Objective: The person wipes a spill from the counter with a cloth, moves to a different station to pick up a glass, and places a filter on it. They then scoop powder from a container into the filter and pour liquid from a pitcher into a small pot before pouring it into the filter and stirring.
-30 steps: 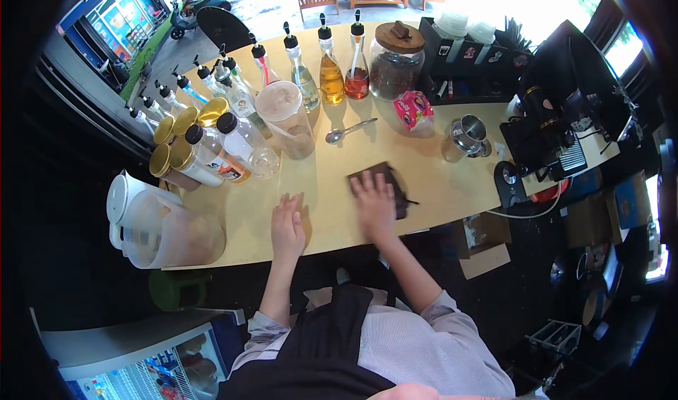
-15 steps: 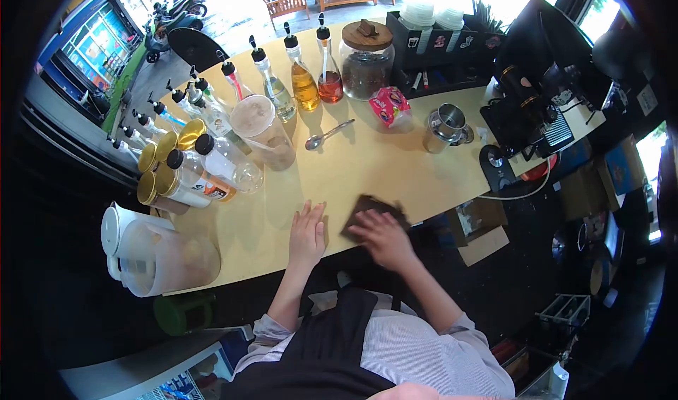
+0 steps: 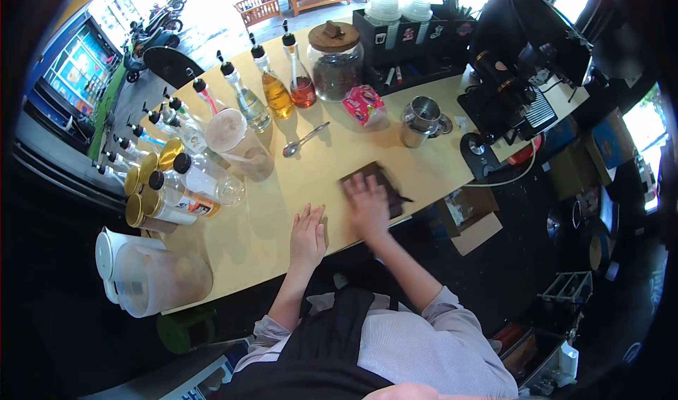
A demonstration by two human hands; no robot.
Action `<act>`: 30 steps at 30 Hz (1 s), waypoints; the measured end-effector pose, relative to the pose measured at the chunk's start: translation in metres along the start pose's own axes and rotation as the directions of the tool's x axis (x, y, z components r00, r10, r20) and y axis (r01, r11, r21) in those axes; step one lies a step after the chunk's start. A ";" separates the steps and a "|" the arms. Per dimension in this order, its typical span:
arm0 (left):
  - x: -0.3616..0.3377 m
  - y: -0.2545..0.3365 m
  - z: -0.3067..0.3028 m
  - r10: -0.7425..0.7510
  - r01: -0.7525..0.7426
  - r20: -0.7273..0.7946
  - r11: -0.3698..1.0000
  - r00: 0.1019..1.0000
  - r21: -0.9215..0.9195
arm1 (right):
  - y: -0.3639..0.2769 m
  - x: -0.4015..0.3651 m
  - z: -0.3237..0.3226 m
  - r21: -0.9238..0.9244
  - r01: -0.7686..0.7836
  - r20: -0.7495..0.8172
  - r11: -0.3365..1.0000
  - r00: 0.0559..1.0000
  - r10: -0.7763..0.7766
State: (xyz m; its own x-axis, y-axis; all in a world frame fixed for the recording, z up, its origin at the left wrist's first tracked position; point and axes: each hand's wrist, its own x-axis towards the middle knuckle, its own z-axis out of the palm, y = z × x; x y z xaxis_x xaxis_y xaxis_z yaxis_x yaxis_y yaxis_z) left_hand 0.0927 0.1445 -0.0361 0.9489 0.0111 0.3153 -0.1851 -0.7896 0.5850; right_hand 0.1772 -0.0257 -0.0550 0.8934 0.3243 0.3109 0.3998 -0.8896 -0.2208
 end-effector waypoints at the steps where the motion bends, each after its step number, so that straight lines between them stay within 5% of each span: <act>1: 0.003 0.001 0.003 0.010 -0.010 0.000 1.000 1.000 -0.001 | -0.014 -0.008 0.000 0.021 0.132 0.016 0.991 0.991 -0.132; 6: 0.027 0.011 0.006 -0.021 0.018 -0.129 1.000 0.991 -0.025 | -0.002 -0.029 -0.028 0.326 0.375 0.106 0.868 0.898 -0.427; 8: 0.034 0.009 0.014 0.014 -0.009 -0.110 0.999 0.994 0.048 | 0.021 -0.034 -0.037 0.328 0.358 0.153 0.874 0.893 -0.423; 22: 0.104 0.086 0.091 0.050 -0.050 -0.027 0.999 0.998 -0.017 | 0.205 -0.003 -0.068 0.118 -0.111 -0.043 0.987 0.992 0.117; 30: 0.108 0.095 0.101 0.014 -0.014 -0.022 1.000 1.000 0.013 | 0.230 0.031 -0.051 -0.014 -0.174 -0.080 0.985 0.982 0.173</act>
State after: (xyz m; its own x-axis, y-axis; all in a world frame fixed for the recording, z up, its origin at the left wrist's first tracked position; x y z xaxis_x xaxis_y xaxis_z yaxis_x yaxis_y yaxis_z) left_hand 0.2031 0.0085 -0.0215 0.9404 0.0135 0.3398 -0.1947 -0.7978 0.5706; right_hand 0.2869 -0.2364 -0.0493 0.9297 0.1389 0.3412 0.2349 -0.9370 -0.2586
